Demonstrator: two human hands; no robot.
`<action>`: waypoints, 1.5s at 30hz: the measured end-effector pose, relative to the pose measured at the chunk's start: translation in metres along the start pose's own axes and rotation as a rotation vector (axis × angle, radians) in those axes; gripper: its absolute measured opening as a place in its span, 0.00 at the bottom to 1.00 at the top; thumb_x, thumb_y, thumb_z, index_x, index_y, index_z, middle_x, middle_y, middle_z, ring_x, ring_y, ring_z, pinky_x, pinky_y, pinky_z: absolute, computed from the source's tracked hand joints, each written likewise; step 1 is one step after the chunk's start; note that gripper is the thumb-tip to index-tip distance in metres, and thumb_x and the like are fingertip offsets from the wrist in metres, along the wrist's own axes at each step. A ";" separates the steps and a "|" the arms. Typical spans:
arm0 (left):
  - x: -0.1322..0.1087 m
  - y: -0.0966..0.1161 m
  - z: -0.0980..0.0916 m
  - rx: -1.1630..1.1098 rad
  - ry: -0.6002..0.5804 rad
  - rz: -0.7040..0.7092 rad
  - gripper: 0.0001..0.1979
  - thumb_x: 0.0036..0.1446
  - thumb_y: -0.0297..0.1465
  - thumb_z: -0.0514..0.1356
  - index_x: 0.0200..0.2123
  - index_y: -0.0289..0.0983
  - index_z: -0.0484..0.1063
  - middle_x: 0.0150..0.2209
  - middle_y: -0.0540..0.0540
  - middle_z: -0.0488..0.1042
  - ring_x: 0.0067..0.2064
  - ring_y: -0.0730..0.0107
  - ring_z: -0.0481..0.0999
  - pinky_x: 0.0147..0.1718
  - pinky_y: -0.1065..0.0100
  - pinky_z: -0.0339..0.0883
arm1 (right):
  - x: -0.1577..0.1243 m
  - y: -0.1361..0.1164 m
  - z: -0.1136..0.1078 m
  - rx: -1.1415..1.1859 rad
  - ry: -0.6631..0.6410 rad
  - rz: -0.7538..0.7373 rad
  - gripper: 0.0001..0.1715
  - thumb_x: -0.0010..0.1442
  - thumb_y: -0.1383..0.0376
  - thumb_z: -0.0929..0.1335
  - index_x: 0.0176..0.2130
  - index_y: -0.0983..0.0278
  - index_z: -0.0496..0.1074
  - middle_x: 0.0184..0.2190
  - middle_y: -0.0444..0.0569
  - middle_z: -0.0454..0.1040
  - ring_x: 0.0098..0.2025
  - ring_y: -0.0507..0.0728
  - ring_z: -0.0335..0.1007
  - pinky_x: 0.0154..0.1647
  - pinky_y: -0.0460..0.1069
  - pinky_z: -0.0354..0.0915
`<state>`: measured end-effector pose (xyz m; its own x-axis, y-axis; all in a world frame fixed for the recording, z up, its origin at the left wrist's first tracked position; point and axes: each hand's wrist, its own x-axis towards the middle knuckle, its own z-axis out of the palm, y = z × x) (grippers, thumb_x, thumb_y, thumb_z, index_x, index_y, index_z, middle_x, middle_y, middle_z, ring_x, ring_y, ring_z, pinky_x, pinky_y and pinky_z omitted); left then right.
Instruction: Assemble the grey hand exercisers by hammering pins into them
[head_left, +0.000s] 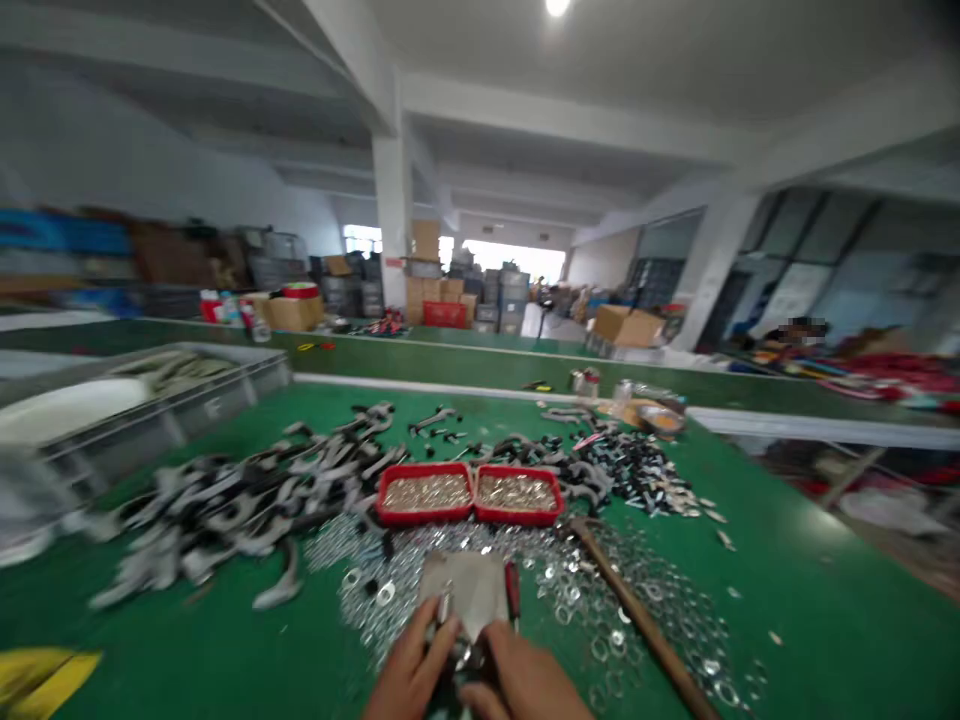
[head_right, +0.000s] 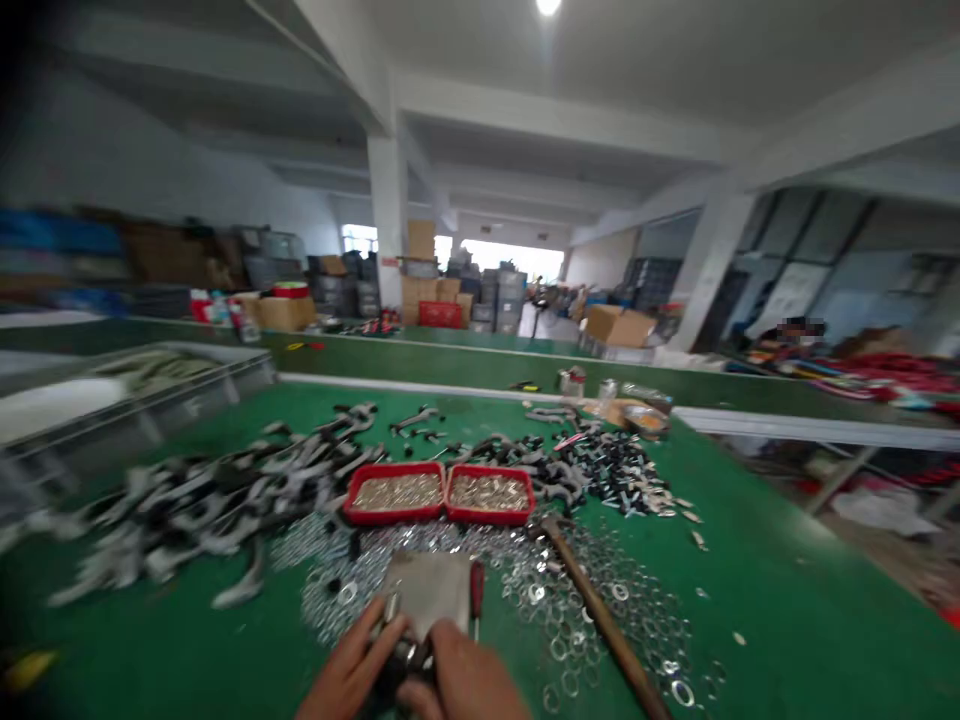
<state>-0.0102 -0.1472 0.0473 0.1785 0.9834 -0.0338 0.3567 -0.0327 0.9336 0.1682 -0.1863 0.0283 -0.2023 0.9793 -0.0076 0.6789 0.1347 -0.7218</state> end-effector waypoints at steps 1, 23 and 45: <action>0.002 -0.007 0.001 -0.008 -0.029 0.027 0.15 0.60 0.44 0.57 0.44 0.42 0.73 0.43 0.44 0.77 0.48 0.54 0.74 0.46 0.60 0.69 | 0.001 -0.001 0.006 0.001 0.018 0.023 0.16 0.61 0.56 0.69 0.44 0.64 0.71 0.41 0.55 0.76 0.41 0.62 0.73 0.41 0.54 0.66; 0.011 -0.037 0.005 -0.050 -0.139 0.241 0.12 0.67 0.40 0.52 0.39 0.37 0.66 0.36 0.49 0.71 0.38 0.68 0.69 0.40 0.68 0.61 | 0.008 -0.004 0.031 0.786 -0.439 0.284 0.35 0.62 0.37 0.56 0.31 0.64 0.67 0.15 0.41 0.67 0.10 0.47 0.55 0.11 0.43 0.52; 0.013 -0.033 0.003 -0.281 -0.130 -0.057 0.14 0.64 0.42 0.54 0.40 0.36 0.67 0.32 0.50 0.69 0.34 0.70 0.68 0.37 0.68 0.62 | 0.019 0.010 0.017 0.254 -0.122 0.035 0.18 0.67 0.49 0.61 0.35 0.60 0.65 0.30 0.45 0.72 0.30 0.55 0.70 0.31 0.49 0.65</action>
<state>-0.0175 -0.1341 0.0147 0.2879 0.9504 -0.1174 0.1058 0.0903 0.9903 0.1593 -0.1693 0.0088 -0.2757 0.9552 -0.1078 0.4918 0.0438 -0.8696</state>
